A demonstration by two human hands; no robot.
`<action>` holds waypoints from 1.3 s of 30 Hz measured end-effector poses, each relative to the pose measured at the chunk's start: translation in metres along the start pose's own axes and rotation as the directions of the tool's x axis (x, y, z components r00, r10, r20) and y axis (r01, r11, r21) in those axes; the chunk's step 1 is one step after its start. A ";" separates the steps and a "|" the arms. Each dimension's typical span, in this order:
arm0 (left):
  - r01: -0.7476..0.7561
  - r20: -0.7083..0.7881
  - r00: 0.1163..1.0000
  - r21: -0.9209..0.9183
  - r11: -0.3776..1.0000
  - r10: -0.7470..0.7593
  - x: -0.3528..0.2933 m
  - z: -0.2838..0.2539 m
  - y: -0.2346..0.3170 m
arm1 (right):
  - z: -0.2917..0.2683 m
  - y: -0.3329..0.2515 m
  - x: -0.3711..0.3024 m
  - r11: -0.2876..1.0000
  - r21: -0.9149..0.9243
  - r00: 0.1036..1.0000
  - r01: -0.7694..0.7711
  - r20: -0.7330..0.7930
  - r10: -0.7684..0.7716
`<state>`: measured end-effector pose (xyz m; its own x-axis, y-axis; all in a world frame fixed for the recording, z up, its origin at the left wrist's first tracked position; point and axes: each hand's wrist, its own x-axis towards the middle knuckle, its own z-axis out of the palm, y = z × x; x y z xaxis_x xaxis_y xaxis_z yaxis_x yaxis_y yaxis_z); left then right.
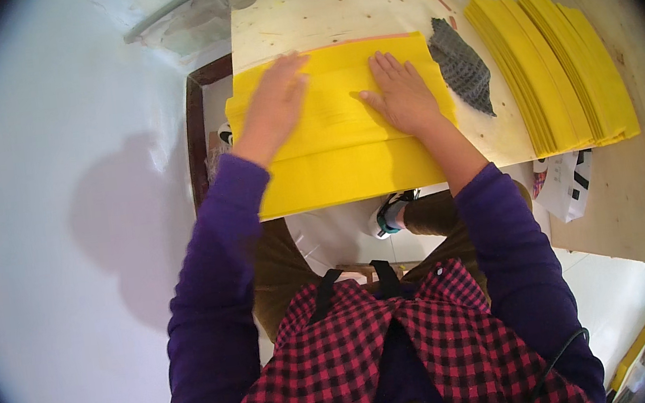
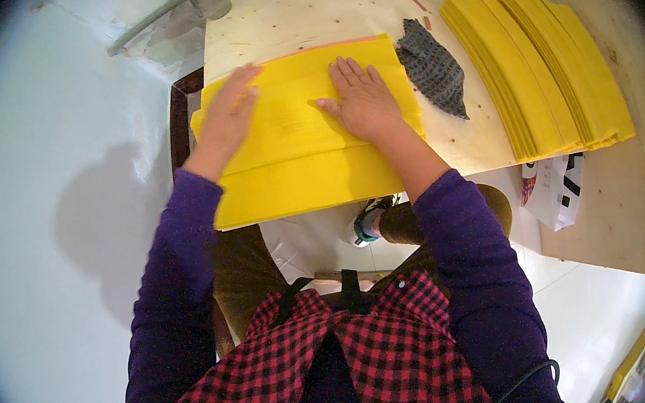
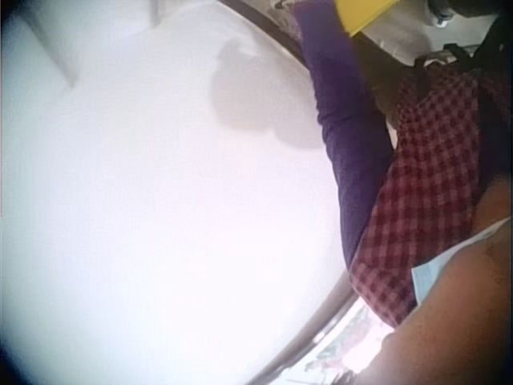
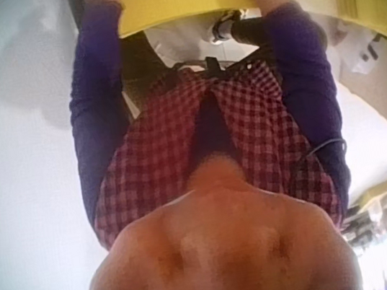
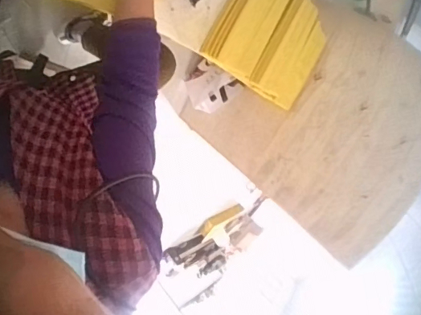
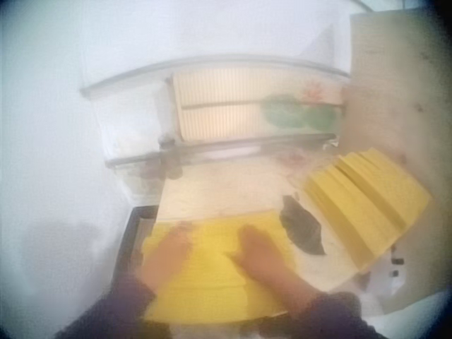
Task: The person folds yellow sheets on a wooden table, aligning edges and pressing creases. They repeatedly pick up sheets, fold them in half, and stack them on the table.
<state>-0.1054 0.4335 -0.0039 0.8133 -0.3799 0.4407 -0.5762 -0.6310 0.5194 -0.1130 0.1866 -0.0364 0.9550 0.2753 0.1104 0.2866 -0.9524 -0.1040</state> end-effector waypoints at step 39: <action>0.400 0.034 0.869 0.540 0.740 -0.494 -0.030 0.036 -0.006 | -0.002 0.016 -0.024 0.944 0.019 0.944 -0.328 -0.006 0.329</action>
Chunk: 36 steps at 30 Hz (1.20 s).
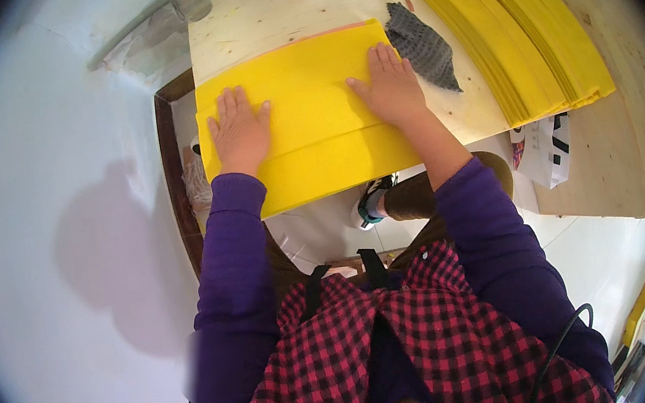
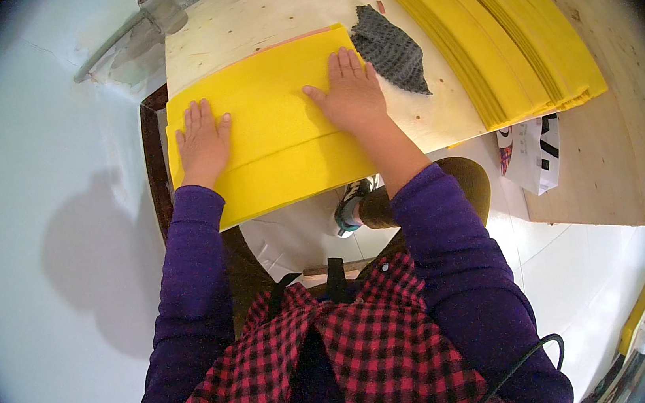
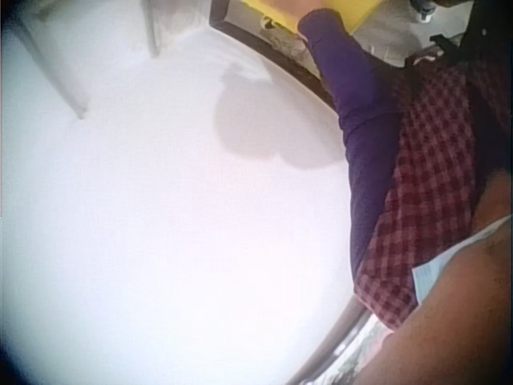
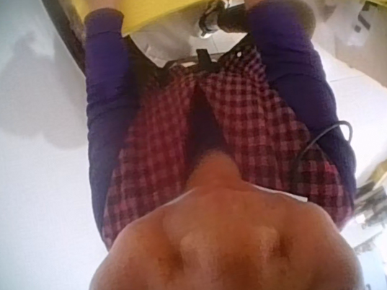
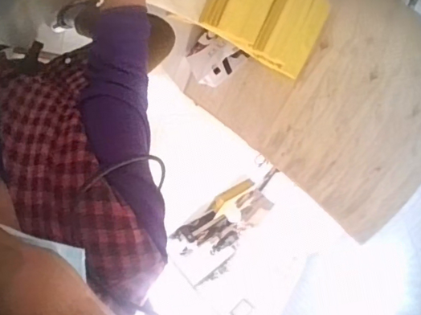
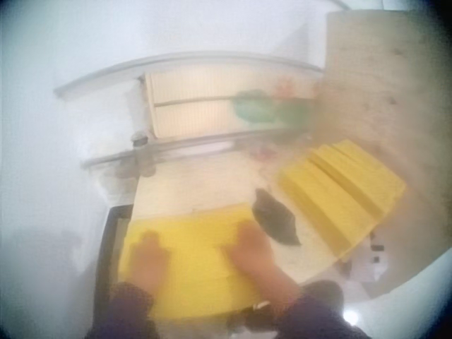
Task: The person folds yellow sheets on a wooden table, aligning edges and pressing creases. They repeatedly pick up sheets, fold them in half, and stack them on the table.
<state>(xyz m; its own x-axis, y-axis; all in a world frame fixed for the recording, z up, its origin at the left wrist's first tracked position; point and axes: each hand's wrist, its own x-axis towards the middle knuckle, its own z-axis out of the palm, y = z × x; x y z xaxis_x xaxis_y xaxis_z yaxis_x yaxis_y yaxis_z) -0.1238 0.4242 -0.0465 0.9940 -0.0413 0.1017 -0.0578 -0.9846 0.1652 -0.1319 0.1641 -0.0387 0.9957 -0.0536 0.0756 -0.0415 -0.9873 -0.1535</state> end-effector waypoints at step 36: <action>-0.035 -0.013 0.999 0.012 0.999 0.035 -0.010 -0.003 0.013 | -0.023 -0.010 0.000 0.995 -0.098 0.998 -0.032 0.042 0.036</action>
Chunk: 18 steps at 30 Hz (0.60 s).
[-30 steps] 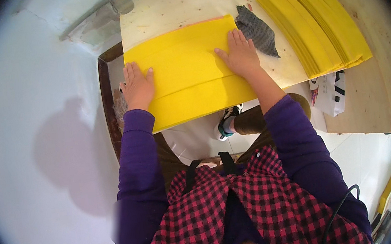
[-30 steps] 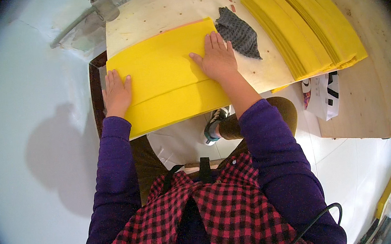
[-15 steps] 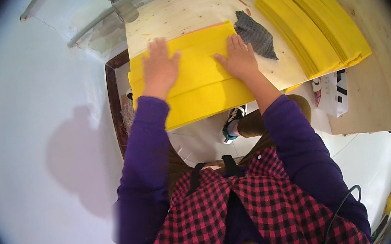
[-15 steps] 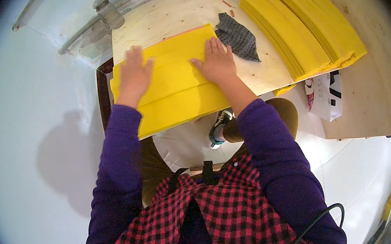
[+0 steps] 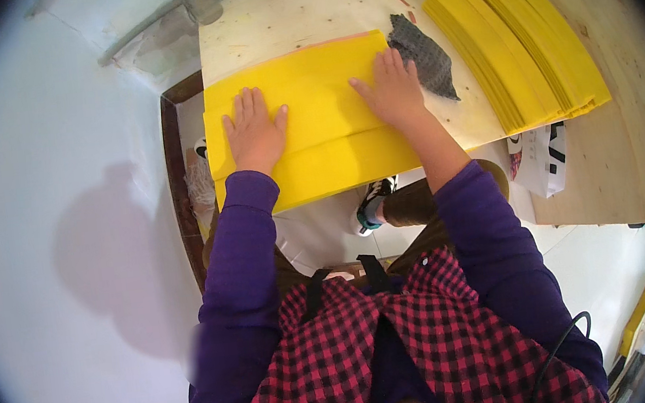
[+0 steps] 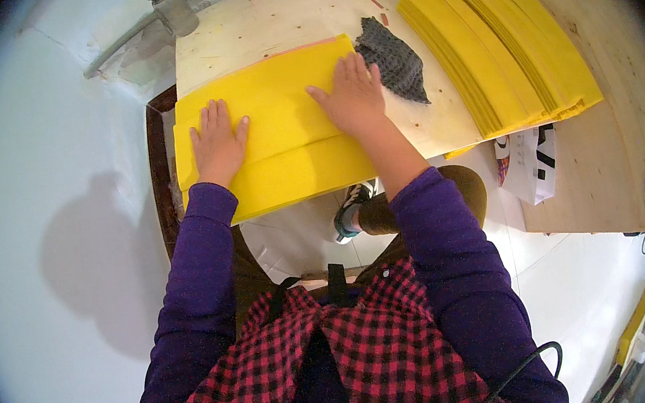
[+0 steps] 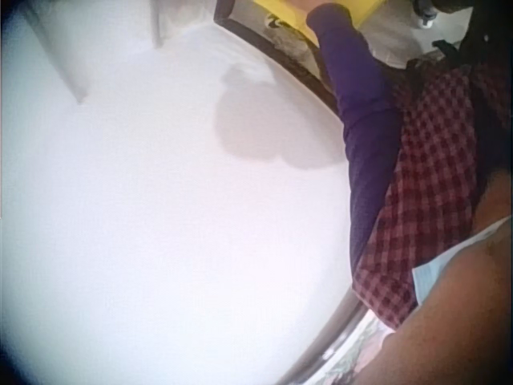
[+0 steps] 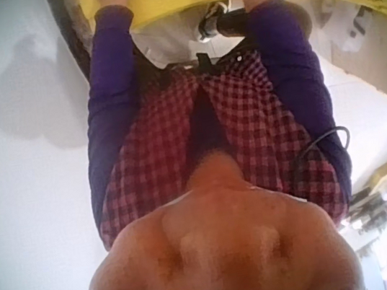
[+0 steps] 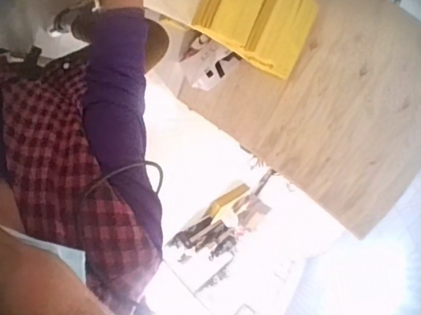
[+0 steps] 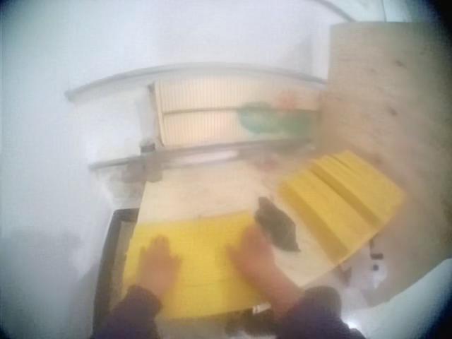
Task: The person folds yellow sheets on a wooden table, aligning edges and pressing creases. They repeatedly pick up sheets, fold them in half, and stack them on the table.
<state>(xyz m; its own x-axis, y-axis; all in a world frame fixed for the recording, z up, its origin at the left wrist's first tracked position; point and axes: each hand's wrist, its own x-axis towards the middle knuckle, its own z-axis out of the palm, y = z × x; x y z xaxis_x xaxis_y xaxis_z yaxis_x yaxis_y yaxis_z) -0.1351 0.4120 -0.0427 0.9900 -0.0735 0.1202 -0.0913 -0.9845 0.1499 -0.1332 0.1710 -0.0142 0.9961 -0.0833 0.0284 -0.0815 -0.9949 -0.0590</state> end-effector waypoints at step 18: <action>0.001 -0.046 0.999 -0.055 0.999 -0.004 -0.001 0.001 0.000 | 0.020 0.013 0.003 0.996 0.081 0.999 0.028 0.031 -0.030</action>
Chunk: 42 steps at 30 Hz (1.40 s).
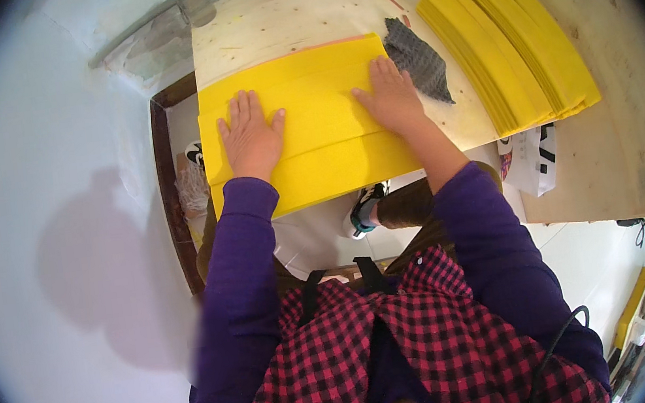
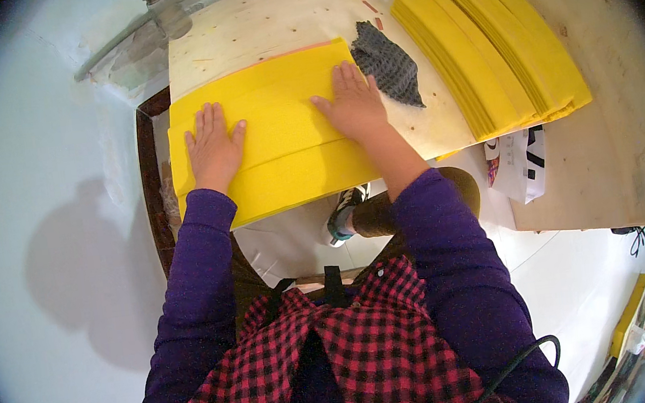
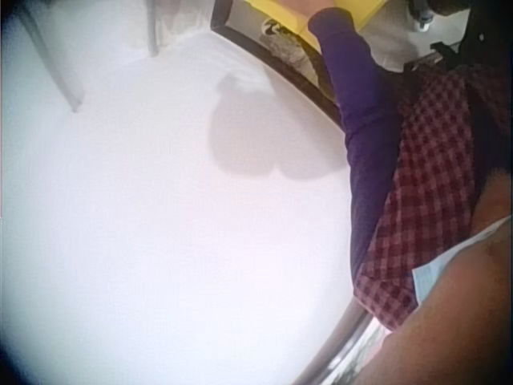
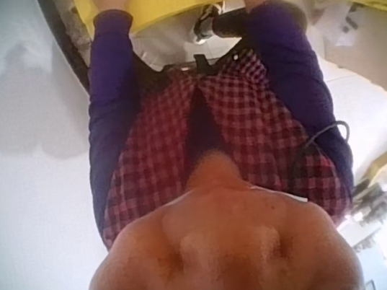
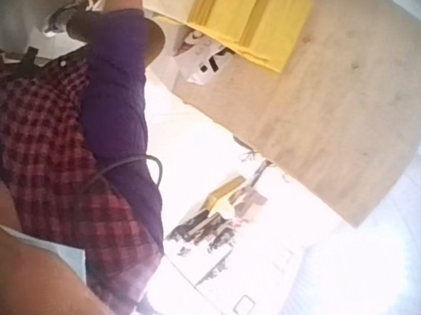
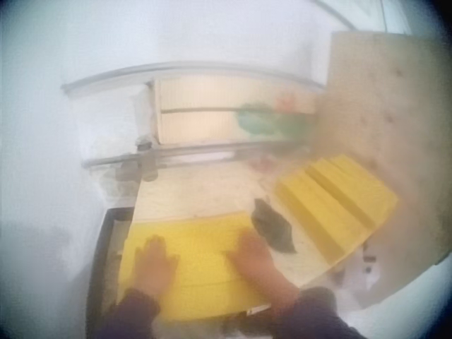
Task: The person folds yellow sheets on a wooden table, aligning edges and pressing creases. They repeatedly pick up sheets, fold them in half, and stack them on the table.
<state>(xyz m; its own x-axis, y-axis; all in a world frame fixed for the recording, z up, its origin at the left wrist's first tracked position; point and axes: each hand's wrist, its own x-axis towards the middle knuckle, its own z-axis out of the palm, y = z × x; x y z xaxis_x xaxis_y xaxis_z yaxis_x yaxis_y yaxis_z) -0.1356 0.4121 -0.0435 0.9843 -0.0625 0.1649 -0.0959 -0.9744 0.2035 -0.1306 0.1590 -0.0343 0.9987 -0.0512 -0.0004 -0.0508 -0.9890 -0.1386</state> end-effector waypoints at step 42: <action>-0.061 -0.077 0.996 -0.962 0.267 -0.048 -0.094 -0.043 0.001 | -0.117 0.079 -0.010 0.857 0.503 0.972 0.115 0.119 -0.200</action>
<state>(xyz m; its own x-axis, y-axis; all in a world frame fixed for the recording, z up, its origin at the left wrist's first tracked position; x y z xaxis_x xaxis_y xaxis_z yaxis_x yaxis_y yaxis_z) -0.2350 0.4262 -0.0170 0.9735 0.0007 0.2287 -0.2284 -0.0489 0.9724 -0.1457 0.0653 0.0711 0.9822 0.1647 -0.0905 0.0745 -0.7834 -0.6171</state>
